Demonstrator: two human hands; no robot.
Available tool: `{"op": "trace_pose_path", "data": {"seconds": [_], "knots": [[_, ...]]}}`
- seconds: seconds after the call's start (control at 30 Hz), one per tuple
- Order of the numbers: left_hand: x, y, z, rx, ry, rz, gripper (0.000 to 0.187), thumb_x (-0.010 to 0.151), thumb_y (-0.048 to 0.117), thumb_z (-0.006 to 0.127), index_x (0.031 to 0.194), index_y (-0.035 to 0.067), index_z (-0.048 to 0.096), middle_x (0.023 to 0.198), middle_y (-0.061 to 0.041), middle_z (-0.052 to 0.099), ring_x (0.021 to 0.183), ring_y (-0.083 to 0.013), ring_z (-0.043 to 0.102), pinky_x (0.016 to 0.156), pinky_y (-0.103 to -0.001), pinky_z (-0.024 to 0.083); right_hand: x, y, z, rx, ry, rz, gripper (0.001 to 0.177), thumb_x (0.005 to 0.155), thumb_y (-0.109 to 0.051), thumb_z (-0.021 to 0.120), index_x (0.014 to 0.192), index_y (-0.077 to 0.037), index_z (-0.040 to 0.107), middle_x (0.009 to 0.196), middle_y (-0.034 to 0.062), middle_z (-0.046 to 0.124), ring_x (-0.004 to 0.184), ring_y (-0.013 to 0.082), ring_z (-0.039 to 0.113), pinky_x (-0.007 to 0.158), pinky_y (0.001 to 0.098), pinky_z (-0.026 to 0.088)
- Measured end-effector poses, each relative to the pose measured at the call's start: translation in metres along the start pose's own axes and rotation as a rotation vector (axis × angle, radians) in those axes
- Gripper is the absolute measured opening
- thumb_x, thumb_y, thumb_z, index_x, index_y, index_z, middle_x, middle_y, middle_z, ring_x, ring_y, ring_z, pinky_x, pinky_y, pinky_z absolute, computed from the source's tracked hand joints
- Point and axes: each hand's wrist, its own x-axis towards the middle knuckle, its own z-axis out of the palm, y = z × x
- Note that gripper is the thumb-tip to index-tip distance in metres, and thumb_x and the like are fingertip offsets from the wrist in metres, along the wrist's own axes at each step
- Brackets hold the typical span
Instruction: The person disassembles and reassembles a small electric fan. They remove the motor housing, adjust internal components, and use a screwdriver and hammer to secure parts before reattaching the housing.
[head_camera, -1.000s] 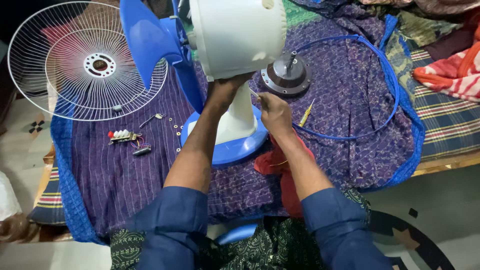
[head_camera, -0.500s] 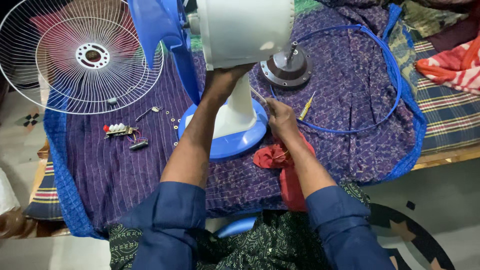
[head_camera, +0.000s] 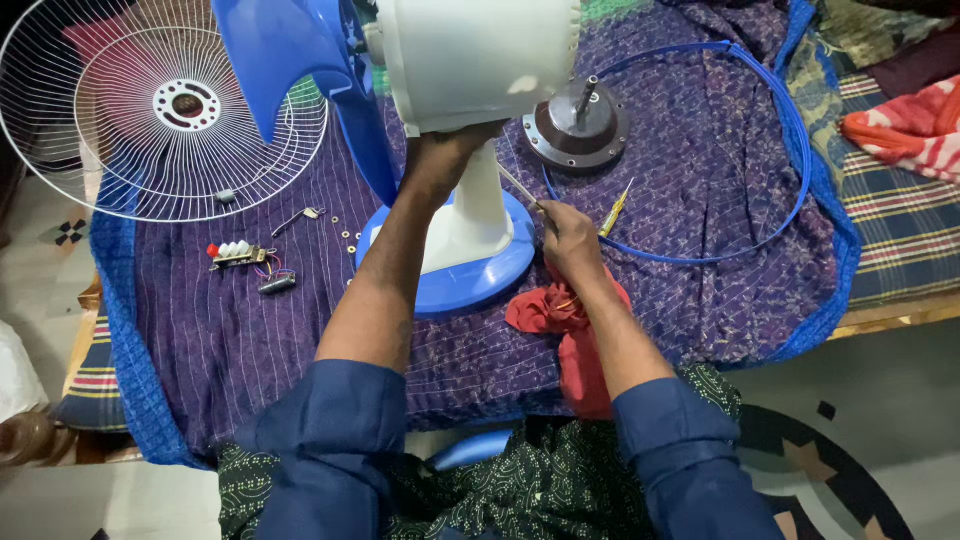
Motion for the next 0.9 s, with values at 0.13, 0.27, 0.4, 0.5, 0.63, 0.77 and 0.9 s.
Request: {"op": "trace_pose_path", "data": {"seconds": [0.13, 0.27, 0.4, 0.5, 0.63, 0.77, 0.9], "knots": [[0.0, 0.0, 0.0, -0.073, -0.012, 0.078, 0.035, 0.083, 0.022, 0.086, 0.11, 0.003, 0.075, 0.1, -0.005, 0.075, 0.09, -0.0167, 0.069, 0.08, -0.033, 0.057, -0.003, -0.002, -0.001, -0.018, 0.036, -0.026, 0.017, 0.095, -0.004, 0.063, 0.11, -0.001, 0.071, 0.105, 0.022, 0.073, 0.097, 0.0407, 0.071, 0.084, 0.0465, 0.056], [0.002, -0.001, -0.001, -0.036, -0.003, 0.067, 0.034, 0.082, 0.021, 0.086, 0.109, 0.003, 0.075, 0.099, -0.005, 0.075, 0.089, -0.0165, 0.07, 0.078, -0.033, 0.057, -0.005, -0.002, 0.0, -0.015, 0.044, -0.016, 0.017, 0.096, -0.006, 0.063, 0.11, 0.0, 0.071, 0.104, 0.0222, 0.072, 0.096, 0.0408, 0.071, 0.083, 0.0463, 0.056], [0.004, -0.005, -0.001, -0.094, -0.003, 0.081, 0.033, 0.081, 0.019, 0.087, 0.107, 0.002, 0.075, 0.097, -0.006, 0.074, 0.087, -0.0176, 0.07, 0.078, -0.034, 0.058, -0.007, -0.001, 0.002, 0.015, 0.058, 0.052, 0.017, 0.095, -0.007, 0.065, 0.11, -0.001, 0.071, 0.1, 0.0208, 0.073, 0.09, 0.0358, 0.073, 0.078, 0.0423, 0.056], [0.006, -0.006, 0.0, -0.051, 0.0, 0.081, 0.032, 0.08, 0.018, 0.087, 0.107, 0.003, 0.075, 0.097, -0.006, 0.075, 0.087, -0.0174, 0.071, 0.077, -0.034, 0.058, -0.009, 0.003, 0.002, 0.167, 0.093, 0.18, 0.015, 0.095, -0.008, 0.067, 0.108, -0.002, 0.066, 0.092, 0.0161, 0.074, 0.082, 0.025, 0.074, 0.074, 0.0365, 0.058], [0.006, -0.004, 0.0, -0.048, -0.008, 0.078, 0.03, 0.081, 0.018, 0.085, 0.106, 0.004, 0.076, 0.095, -0.005, 0.076, 0.087, -0.0167, 0.072, 0.078, -0.034, 0.058, -0.011, 0.007, 0.0, 0.234, 0.109, 0.209, 0.013, 0.093, -0.005, 0.068, 0.104, -0.003, 0.062, 0.084, 0.0124, 0.073, 0.076, 0.0166, 0.072, 0.07, 0.0333, 0.057], [0.003, 0.0, -0.002, -0.011, -0.041, 0.076, 0.025, 0.081, 0.015, 0.082, 0.102, 0.002, 0.078, 0.091, -0.006, 0.076, 0.084, -0.0181, 0.072, 0.074, -0.034, 0.057, -0.012, 0.002, -0.002, 0.13, 0.036, 0.177, 0.011, 0.092, -0.002, 0.068, 0.104, -0.003, 0.066, 0.083, 0.0129, 0.073, 0.075, 0.0201, 0.073, 0.069, 0.0342, 0.056], [0.003, 0.002, -0.001, -0.073, -0.062, 0.059, 0.022, 0.085, 0.017, 0.081, 0.102, 0.004, 0.076, 0.089, -0.005, 0.077, 0.081, -0.017, 0.073, 0.073, -0.033, 0.058, -0.015, -0.008, -0.001, 0.136, 0.009, 0.036, 0.007, 0.093, 0.0, 0.066, 0.099, -0.003, 0.066, 0.09, 0.0122, 0.075, 0.081, 0.0227, 0.076, 0.072, 0.0342, 0.059]]}}
